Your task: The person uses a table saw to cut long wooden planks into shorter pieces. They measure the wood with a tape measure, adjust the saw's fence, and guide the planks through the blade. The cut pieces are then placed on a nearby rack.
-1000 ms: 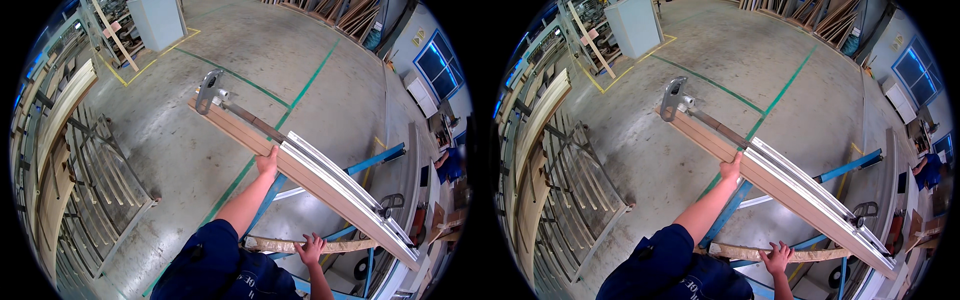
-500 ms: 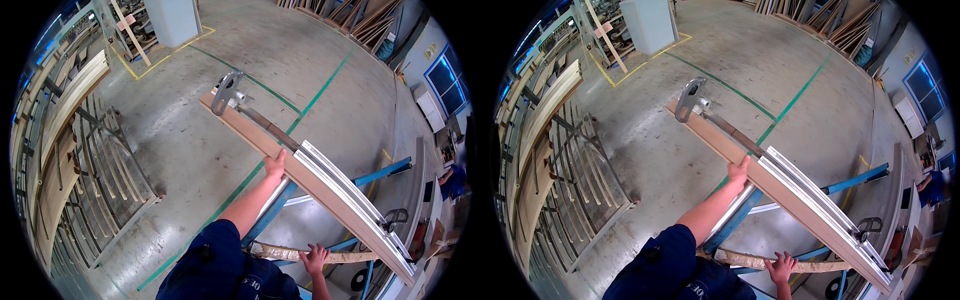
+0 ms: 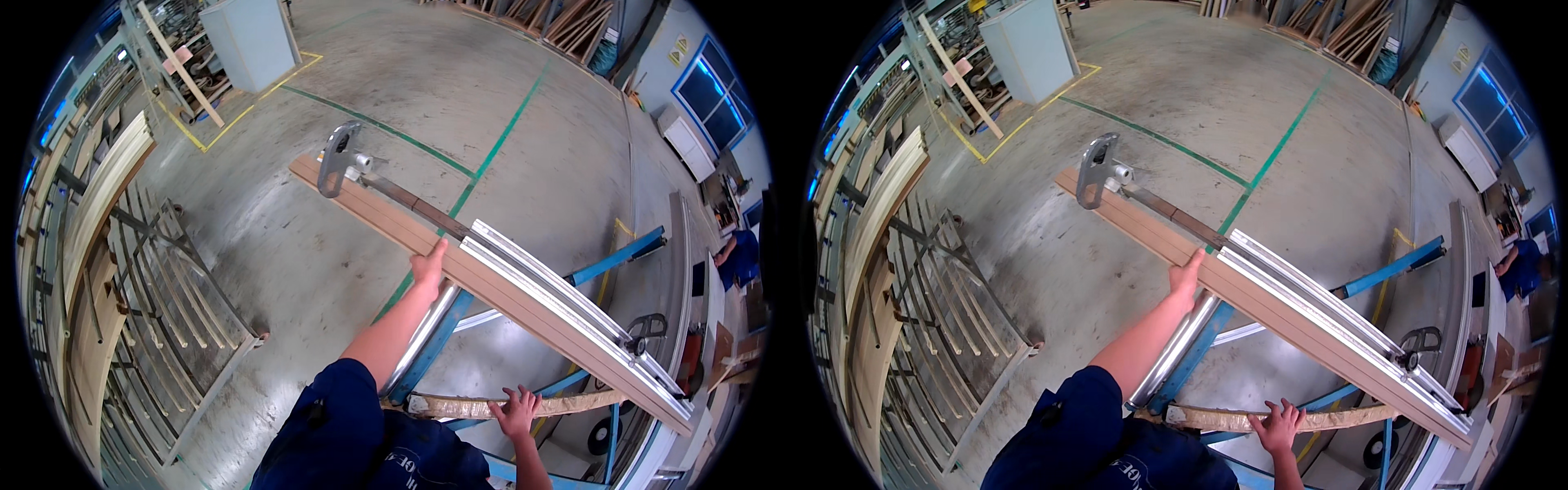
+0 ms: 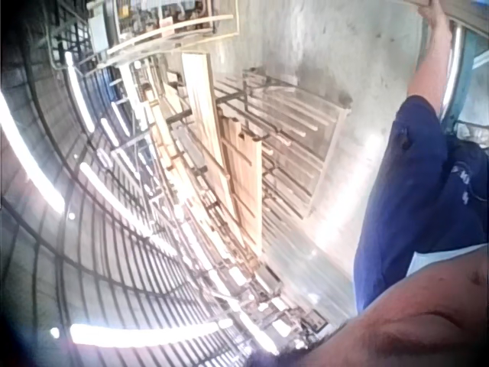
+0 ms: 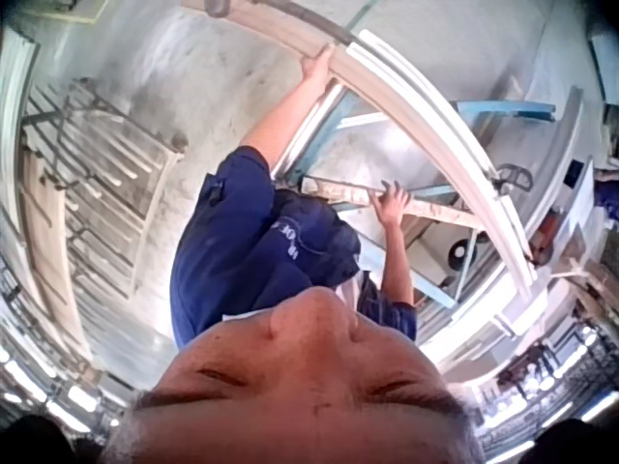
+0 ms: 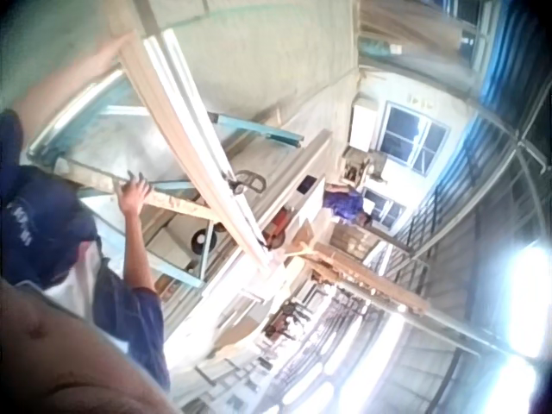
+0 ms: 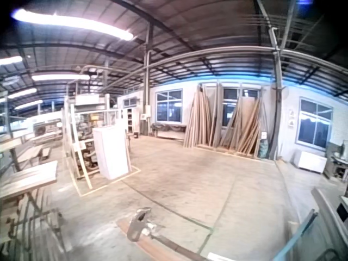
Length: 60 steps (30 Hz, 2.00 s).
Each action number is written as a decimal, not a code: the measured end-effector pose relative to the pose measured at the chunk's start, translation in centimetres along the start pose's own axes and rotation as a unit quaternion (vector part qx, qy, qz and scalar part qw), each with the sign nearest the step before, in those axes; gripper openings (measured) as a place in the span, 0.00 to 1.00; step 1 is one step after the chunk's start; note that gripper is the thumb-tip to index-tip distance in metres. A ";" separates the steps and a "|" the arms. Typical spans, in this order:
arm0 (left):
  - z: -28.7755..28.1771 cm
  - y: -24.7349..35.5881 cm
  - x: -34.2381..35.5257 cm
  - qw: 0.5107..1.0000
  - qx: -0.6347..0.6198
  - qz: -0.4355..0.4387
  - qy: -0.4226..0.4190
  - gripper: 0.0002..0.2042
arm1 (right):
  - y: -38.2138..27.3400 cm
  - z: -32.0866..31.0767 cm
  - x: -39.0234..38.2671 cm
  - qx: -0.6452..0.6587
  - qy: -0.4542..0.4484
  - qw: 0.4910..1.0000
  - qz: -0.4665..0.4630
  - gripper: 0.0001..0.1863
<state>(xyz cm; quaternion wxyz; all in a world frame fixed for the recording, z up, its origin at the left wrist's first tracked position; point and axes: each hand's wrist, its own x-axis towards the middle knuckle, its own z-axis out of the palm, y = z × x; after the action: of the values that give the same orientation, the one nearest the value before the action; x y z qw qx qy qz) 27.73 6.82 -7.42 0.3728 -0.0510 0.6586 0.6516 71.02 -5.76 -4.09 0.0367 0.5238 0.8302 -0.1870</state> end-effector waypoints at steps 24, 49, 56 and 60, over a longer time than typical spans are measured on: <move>-2.1 -2.6 -3.4 0.960 0.127 -0.049 -0.245 0.41 | 2.6 1.1 -4.5 0.121 0.171 0.976 -0.064 0.34; 6.6 -32.0 -51.1 0.614 0.527 0.441 -0.389 0.26 | 31.4 3.3 -42.9 0.460 0.294 0.788 0.285 0.14; 20.6 -36.9 -59.1 0.613 0.437 0.458 -0.473 0.18 | 40.2 -1.1 -44.3 0.451 0.261 0.805 0.283 0.12; 31.1 -39.9 -63.4 0.600 0.363 0.480 -0.528 0.16 | 45.6 -2.4 -45.7 0.453 0.241 0.799 0.314 0.11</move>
<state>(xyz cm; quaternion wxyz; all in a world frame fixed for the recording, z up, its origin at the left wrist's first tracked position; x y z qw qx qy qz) 108.51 2.36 -0.82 0.2767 0.7648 0.4588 0.3578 132.12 -26.69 -2.49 -0.3488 0.7410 0.4232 -0.3876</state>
